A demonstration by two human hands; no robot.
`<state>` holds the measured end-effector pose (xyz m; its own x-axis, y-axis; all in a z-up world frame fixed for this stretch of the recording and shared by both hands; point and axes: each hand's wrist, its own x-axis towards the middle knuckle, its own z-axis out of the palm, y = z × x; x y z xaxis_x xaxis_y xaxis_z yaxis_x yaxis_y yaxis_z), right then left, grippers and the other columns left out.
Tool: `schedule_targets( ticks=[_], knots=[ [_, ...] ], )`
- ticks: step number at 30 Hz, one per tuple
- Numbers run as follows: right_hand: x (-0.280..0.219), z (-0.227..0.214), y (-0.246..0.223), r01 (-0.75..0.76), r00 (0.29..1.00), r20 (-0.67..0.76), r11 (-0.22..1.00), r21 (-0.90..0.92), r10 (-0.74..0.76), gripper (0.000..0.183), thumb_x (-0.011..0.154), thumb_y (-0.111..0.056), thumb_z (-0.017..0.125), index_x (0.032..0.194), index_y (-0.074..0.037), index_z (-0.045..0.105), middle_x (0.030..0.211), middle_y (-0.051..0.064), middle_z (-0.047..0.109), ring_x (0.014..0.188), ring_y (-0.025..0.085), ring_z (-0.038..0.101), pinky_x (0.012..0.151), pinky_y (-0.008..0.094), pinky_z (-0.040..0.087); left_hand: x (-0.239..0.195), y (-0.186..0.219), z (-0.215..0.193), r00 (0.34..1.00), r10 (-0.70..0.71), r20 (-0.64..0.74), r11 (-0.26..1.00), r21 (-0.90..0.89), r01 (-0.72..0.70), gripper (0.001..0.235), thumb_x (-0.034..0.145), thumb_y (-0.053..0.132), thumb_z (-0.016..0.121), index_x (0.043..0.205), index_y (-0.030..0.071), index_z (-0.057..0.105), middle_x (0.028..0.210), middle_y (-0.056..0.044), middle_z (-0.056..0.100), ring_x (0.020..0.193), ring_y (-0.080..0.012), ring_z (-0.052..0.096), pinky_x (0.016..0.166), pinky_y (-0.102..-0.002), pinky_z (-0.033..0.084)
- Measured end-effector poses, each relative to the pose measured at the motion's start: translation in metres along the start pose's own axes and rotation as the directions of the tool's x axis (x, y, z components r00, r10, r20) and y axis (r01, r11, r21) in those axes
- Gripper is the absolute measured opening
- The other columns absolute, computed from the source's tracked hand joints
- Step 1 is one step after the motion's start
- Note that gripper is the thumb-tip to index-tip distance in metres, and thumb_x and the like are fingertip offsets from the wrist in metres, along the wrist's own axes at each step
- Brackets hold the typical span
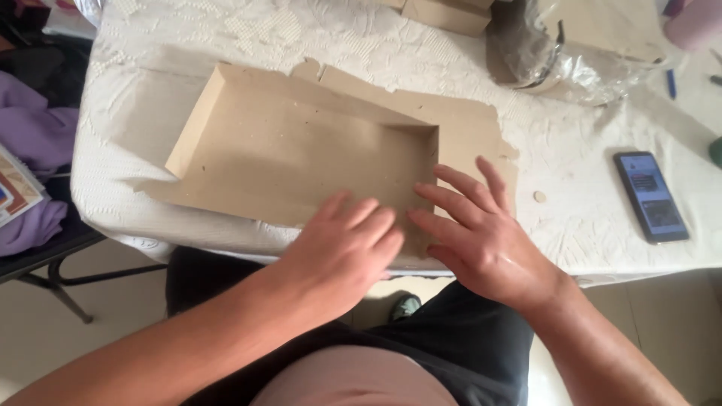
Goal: The person folds a flat cardboard sheet into a box by creasing and tucking flaps. They repeat the process on multiple sheets, stacking the finished boxes on the table.
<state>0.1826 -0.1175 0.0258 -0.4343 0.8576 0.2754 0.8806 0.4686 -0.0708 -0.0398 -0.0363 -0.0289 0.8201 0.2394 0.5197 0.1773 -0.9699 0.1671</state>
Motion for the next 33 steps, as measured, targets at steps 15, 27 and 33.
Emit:
schedule_targets(
  ticks=[15,27,33],
  knots=[
    [-0.004,0.019,0.006,-0.026,0.983,-0.176,0.993,0.115,0.046,0.012,0.081,-0.021,0.082,0.084,-0.01,0.077,0.13,0.013,0.063,0.14,0.041,0.044,0.121,0.065,0.02,0.055,-0.009,-0.015,0.731,-0.474,0.49,0.712,-0.276,0.646,0.02,0.091,0.016,0.063,0.081,0.005,0.076,0.076,-0.014,0.075,0.072,-0.0326,0.072,0.071,-0.044,0.058],
    [-0.01,0.043,-0.026,-0.379,0.853,-0.306,0.905,0.194,0.423,0.01,0.081,-0.006,0.08,0.077,-0.008,0.072,0.13,0.01,0.062,0.146,0.037,0.037,0.127,0.062,0.016,0.063,-0.02,-0.018,0.671,-0.453,0.588,0.67,-0.272,0.691,0.023,0.095,0.014,0.06,0.085,0.001,0.077,0.082,-0.017,0.073,0.07,-0.0287,0.072,0.067,-0.042,0.06],
    [0.019,0.015,-0.038,-0.217,0.966,-0.178,0.964,-0.153,0.189,0.008,0.085,-0.014,0.08,0.079,-0.011,0.077,0.12,0.009,0.065,0.139,0.037,0.044,0.122,0.06,0.013,0.064,-0.023,-0.019,0.667,-0.436,0.604,0.673,-0.274,0.687,0.022,0.087,0.0,0.054,0.09,0.001,0.076,0.085,-0.017,0.073,0.069,-0.0271,0.07,0.065,-0.041,0.06]
  ],
)
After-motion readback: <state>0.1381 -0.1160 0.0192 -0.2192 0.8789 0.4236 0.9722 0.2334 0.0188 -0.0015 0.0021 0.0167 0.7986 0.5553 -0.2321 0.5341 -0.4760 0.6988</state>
